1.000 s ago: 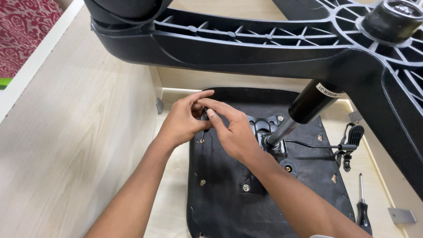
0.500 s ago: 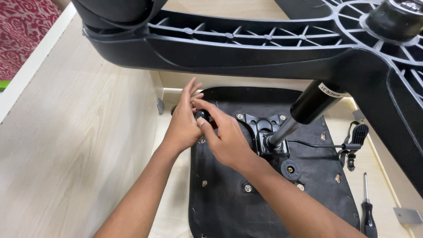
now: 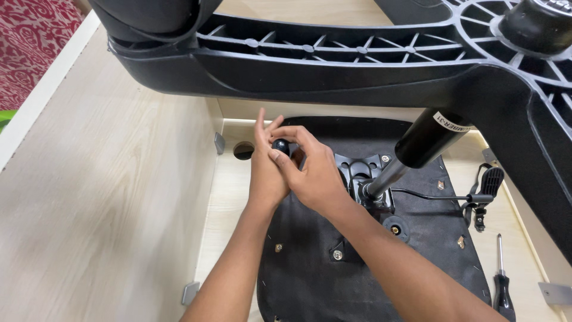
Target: The person assembles the base of an office chair. They attach a black plastic cap to the central gas-lift column using a screwdriver, then rotate the base to access and secure additional caps on the underside of the chair seat.
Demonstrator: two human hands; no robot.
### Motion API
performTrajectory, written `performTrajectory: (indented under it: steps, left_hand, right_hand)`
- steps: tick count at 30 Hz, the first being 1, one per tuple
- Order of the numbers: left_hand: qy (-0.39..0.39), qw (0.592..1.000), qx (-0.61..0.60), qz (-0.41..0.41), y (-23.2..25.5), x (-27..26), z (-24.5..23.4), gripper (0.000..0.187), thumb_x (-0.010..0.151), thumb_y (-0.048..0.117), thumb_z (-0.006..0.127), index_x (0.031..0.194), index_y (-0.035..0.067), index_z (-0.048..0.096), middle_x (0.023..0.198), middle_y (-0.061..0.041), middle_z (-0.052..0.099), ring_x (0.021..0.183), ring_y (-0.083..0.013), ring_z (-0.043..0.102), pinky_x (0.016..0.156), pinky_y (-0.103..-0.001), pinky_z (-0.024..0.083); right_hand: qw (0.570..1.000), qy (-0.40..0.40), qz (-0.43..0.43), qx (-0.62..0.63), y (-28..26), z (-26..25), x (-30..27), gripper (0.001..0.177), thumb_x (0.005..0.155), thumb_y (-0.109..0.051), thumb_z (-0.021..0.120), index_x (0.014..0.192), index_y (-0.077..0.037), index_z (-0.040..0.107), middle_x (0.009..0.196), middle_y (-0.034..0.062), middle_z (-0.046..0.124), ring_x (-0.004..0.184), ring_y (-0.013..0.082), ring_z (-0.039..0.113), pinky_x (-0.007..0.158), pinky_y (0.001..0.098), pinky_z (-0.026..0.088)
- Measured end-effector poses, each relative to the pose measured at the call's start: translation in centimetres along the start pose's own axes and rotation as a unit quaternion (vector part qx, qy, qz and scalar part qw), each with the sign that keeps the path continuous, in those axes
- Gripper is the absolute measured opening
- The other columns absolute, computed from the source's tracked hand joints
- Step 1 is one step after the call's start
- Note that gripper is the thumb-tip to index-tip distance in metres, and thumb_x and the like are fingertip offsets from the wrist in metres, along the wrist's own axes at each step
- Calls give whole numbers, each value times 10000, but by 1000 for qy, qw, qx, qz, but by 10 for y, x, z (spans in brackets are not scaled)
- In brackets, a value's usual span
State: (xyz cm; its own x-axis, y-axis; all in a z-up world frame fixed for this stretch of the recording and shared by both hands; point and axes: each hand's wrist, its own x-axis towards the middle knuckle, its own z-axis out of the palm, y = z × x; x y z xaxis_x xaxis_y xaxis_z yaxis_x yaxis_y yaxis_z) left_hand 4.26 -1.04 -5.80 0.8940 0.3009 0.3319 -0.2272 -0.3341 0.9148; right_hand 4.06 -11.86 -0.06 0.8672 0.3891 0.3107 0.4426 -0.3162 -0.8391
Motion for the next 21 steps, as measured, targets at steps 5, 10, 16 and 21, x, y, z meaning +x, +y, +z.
performTrajectory:
  steps: [5,10,16,21]
  left_hand:
    - [-136,988,-47,-57,5,-2,-23,869,811,-15,655,1577,127,269,1530,-126,553,1337,-282,614,1098,-383,520]
    - [-165,986,7,-14,3,-4,-41,827,847,-77,591,1597,82,284,1538,-175,517,1399,-291,500,1140,-407,406]
    - [-114,989,25,-86,13,2,-43,625,798,38,758,1406,80,620,960,-141,770,870,-195,729,789,-309,594]
    - [-84,989,52,-107,15,1,-29,693,722,80,797,1377,76,570,982,-119,767,822,-205,753,705,-336,593]
  right_hand:
    - [998,-8,-47,35,5,-5,-7,363,947,-217,719,1246,-20,659,1178,113,734,1151,248,698,1002,375,502]
    - [996,23,-71,-50,5,2,-12,370,937,-168,692,1287,-49,692,1160,162,685,1094,293,687,949,384,522]
    - [995,28,-98,15,9,-2,-9,336,1006,-89,577,1332,-56,647,1229,112,700,1152,258,705,993,336,543]
    - [994,52,-92,-41,17,-6,-8,336,916,-128,744,1250,-90,724,1157,168,693,1046,292,711,894,361,562]
